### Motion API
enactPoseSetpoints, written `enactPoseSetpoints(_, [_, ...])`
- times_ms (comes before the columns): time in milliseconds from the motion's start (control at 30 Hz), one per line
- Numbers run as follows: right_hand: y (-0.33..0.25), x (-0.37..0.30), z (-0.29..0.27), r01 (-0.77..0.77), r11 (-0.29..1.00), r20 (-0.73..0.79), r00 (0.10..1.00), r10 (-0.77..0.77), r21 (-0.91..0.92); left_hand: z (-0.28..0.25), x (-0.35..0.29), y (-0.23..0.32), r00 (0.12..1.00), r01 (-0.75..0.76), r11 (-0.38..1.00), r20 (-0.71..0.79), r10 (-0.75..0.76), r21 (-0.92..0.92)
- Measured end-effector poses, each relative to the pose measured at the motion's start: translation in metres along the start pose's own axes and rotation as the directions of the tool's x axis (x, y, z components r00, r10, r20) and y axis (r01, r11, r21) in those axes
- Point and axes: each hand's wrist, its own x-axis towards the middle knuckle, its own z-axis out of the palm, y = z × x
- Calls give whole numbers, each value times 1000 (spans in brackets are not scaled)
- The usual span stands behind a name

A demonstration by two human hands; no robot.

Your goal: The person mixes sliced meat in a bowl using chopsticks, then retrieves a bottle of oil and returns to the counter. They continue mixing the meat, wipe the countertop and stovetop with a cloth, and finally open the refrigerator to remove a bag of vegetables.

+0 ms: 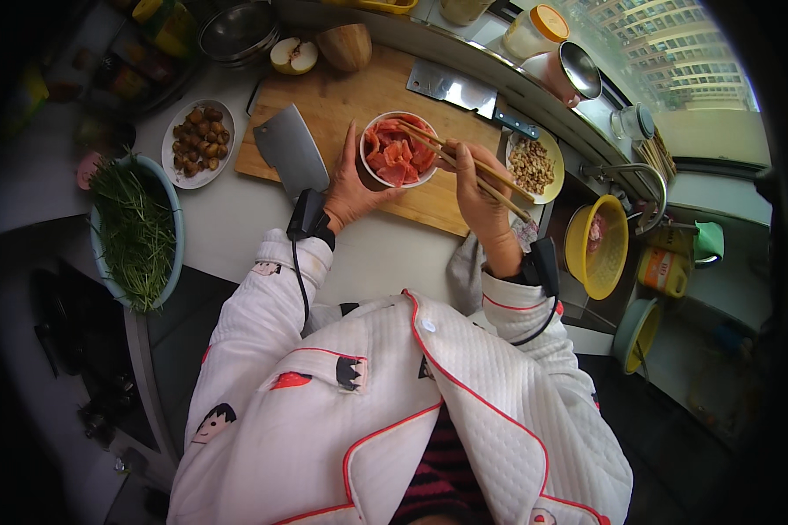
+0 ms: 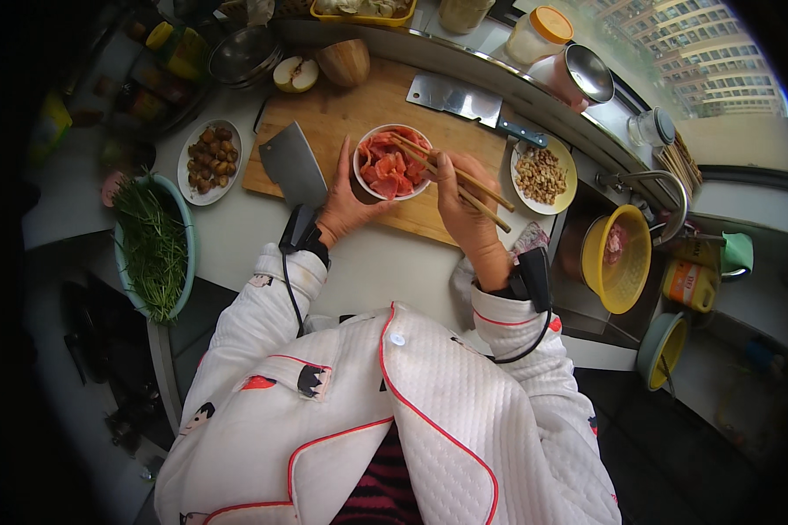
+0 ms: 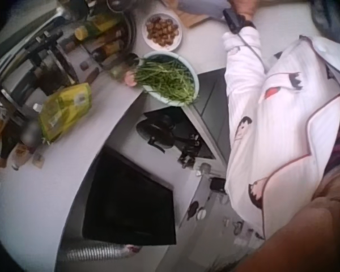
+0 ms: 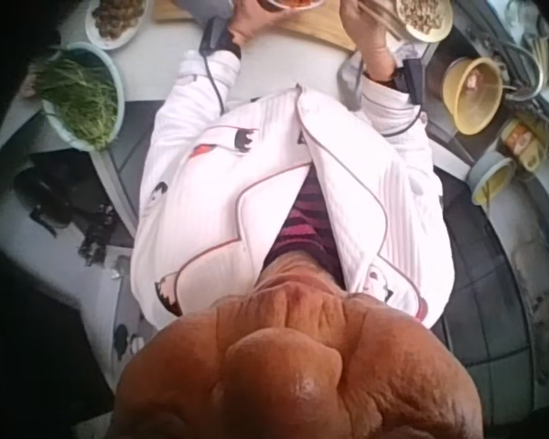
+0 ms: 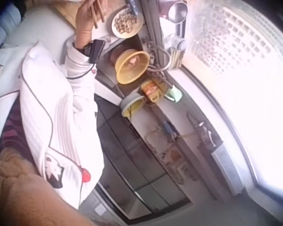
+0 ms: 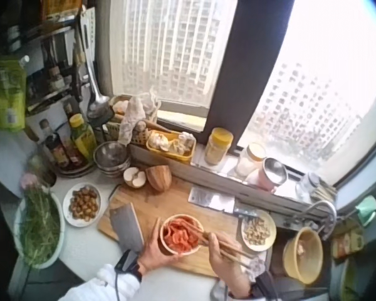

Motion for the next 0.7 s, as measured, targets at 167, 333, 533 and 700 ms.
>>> enactPoseSetpoints(167, [1,-20,-9,-157,968,32,988,154,194,-4,-36,6,997,-46,999,-54,46,9])
enactPoseSetpoints(333, [-24,-28,-35,-139,972,96,988,123,188,-24,-114,18,983,162,986,-84,-164,-24])
enactPoseSetpoints(533, [-8,-33,-27,-60,991,99,994,48,121,-32,-194,37,941,266,954,-180,-288,-137])
enactPoseSetpoints(700, [9,-38,-27,32,991,65,997,-41,131,-47,-228,53,908,272,955,-298,-295,-119])
